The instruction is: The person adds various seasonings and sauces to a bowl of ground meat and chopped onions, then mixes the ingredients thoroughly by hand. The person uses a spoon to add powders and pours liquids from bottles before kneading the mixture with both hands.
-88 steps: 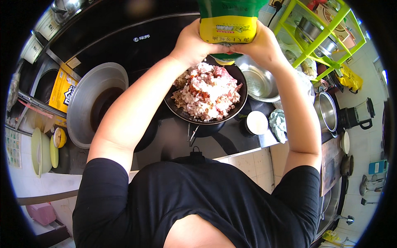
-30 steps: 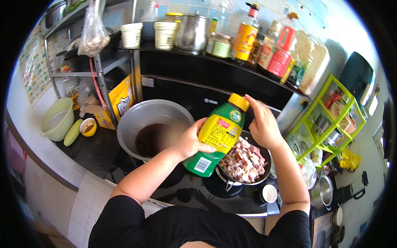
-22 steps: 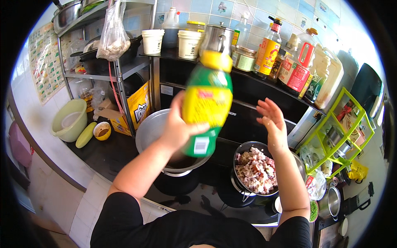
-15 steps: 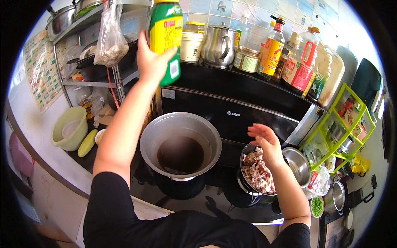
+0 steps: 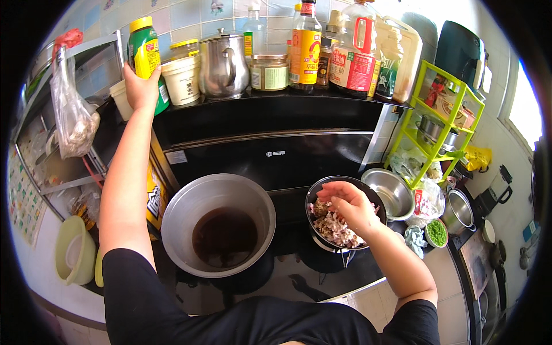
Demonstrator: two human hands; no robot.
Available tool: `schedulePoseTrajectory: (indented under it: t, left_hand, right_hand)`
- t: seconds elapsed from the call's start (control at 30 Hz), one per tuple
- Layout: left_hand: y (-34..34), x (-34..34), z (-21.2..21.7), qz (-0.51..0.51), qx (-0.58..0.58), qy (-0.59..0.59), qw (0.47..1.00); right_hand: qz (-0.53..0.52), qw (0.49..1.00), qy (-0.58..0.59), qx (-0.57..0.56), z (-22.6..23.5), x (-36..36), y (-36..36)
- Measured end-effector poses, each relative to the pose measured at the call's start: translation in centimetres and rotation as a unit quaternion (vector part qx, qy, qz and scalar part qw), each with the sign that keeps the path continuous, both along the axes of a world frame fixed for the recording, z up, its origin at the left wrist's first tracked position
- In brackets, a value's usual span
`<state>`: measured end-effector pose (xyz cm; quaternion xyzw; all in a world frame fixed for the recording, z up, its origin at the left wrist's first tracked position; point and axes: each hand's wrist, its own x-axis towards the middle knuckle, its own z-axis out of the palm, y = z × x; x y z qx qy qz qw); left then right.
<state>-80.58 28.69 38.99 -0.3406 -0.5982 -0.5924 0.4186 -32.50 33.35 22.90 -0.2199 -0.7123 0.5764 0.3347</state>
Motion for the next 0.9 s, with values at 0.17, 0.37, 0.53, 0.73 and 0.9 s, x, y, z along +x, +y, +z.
schedulePoseTrajectory:
  t: [0.17, 0.37, 0.53, 0.73, 0.9]
  left_hand:
    - [1.5, -0.6, -0.7, 0.039, 0.075, 0.067, 0.994]
    - [-0.4, -0.8, -1.1, 0.080, 0.101, 0.198, 0.972]
    - [-2.7, 8.3, -3.4, -0.135, 0.103, 0.186, 0.968]
    - [-9.1, 17.4, -6.5, -0.402, 0.005, 0.218, 0.889]
    - [-11.1, 21.9, -10.1, -0.524, -0.091, 0.077, 0.844]
  right_hand:
    - [-0.057, 0.996, 0.013, 0.060, 2.9, -2.4, 3.1]
    - [-0.229, 0.912, 0.092, 0.328, 12.0, -10.4, 10.9]
    - [-0.409, 0.840, -0.001, 0.355, 19.1, -14.0, 13.6]
    - [-0.465, 0.832, -0.086, 0.289, 21.3, -17.9, 12.9]
    - [-0.492, 0.820, -0.061, 0.287, 21.2, -17.4, 13.2]
